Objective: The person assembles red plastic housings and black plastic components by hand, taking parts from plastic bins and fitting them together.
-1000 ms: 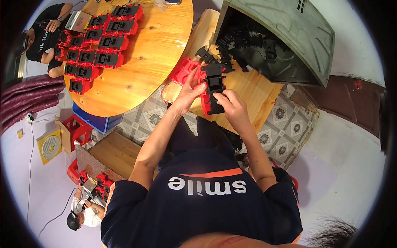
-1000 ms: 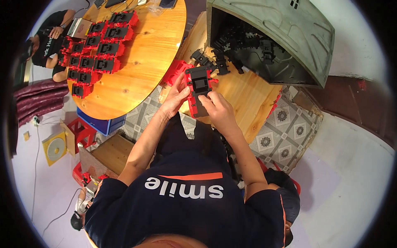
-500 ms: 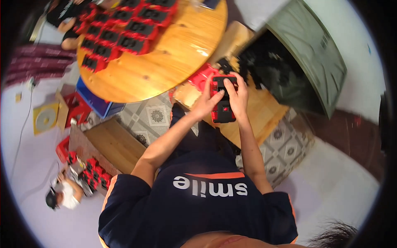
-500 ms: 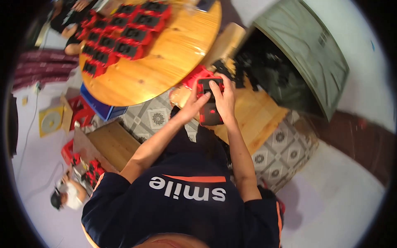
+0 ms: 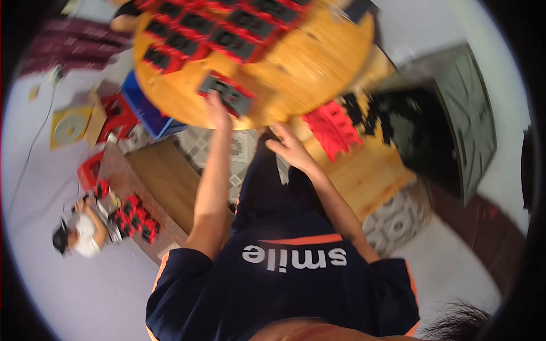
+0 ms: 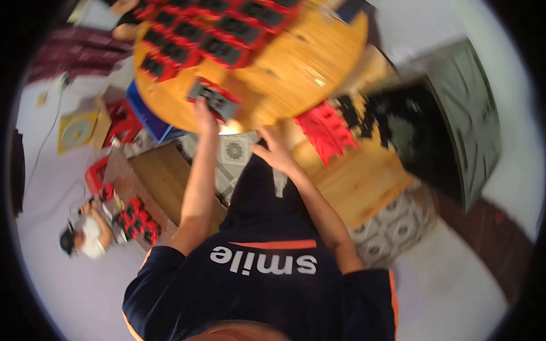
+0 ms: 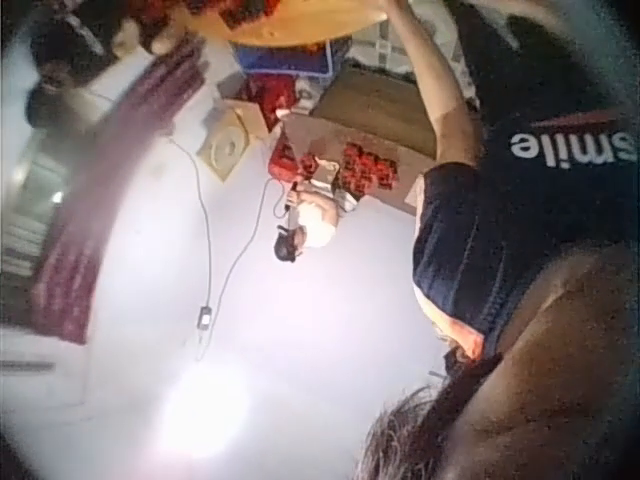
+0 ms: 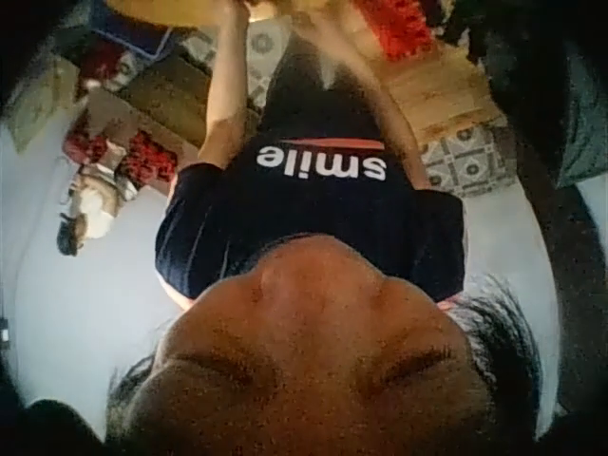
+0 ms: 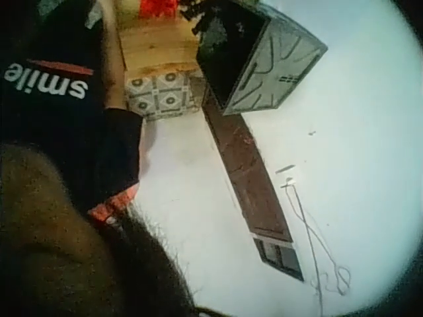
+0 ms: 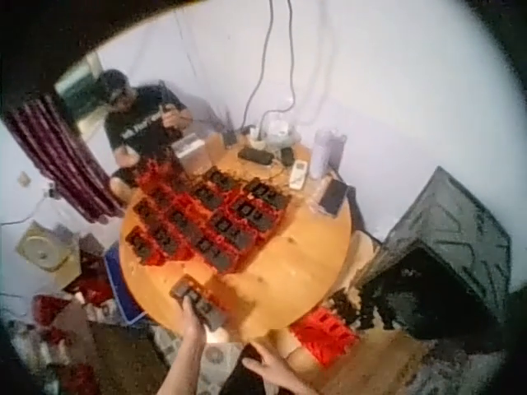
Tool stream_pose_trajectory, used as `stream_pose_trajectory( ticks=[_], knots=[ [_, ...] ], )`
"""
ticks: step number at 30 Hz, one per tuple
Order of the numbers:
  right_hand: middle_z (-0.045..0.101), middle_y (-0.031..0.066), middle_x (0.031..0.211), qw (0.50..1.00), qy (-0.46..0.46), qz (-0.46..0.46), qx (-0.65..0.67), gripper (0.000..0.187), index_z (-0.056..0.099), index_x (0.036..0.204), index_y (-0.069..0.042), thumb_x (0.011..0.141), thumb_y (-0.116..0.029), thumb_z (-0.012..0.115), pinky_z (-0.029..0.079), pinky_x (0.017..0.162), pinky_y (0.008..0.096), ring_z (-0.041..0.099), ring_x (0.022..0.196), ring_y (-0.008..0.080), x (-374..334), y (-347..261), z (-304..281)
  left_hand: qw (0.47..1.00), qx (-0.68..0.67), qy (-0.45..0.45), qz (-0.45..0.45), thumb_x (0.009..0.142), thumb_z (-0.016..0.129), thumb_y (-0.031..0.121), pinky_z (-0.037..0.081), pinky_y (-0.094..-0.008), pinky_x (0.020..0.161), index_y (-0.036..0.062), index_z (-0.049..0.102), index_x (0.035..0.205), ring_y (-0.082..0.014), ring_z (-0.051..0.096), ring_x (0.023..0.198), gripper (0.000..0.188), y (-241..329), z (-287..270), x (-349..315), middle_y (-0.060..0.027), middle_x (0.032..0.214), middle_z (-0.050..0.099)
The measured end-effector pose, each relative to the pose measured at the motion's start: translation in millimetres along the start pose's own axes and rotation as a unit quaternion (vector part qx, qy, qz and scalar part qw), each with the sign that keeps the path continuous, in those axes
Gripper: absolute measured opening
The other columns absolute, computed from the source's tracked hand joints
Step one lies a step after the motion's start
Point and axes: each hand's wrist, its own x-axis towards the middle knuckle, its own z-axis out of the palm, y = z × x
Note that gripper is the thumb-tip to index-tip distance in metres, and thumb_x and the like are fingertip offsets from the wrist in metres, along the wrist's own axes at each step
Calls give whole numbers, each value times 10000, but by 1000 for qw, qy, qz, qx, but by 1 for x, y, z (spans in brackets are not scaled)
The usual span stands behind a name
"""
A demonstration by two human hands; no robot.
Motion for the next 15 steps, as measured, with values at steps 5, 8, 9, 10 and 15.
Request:
stream_pose_trajectory(
  ticks=[5,8,9,10,15],
  knots=[
    [638,151,994,961,221,165,-18,358,617,1087,20,867,-254,690,503,763,360,637,882,259,-62,45,-29,993,-89,-70,-19,996,482,343,517,-375,869,54,383,1359,-210,581,1066,475,4,29,87,-101,1254,549],
    [644,115,918,765,567,238,-190,376,554,1097,32,845,-195,717,502,666,345,627,761,233,-99,125,-63,982,149,100,-59,929,557,502,490,-428,917,25,182,1469,-303,426,1262,813,10,65,54,-205,1452,320],
    [644,115,918,753,577,249,-193,376,554,1097,32,845,-195,717,502,666,345,627,761,233,-109,139,-77,930,318,184,19,923,563,504,462,-452,963,10,166,1474,-328,348,1328,840,24,87,0,-233,1485,248],
    [643,102,908,709,616,317,-132,400,537,1123,26,844,-189,724,499,628,332,621,733,213,-117,148,-86,924,352,86,121,933,559,473,323,-502,1079,-23,164,1461,-375,230,1373,825,51,107,-62,-278,1485,183],
    [638,67,877,711,584,306,245,376,546,1129,0,852,-172,731,482,534,267,603,676,136,-124,198,-95,697,320,-558,317,885,631,326,262,-483,1097,66,463,1348,-370,319,1352,557,-32,159,-216,-162,1445,390]
  ],
)
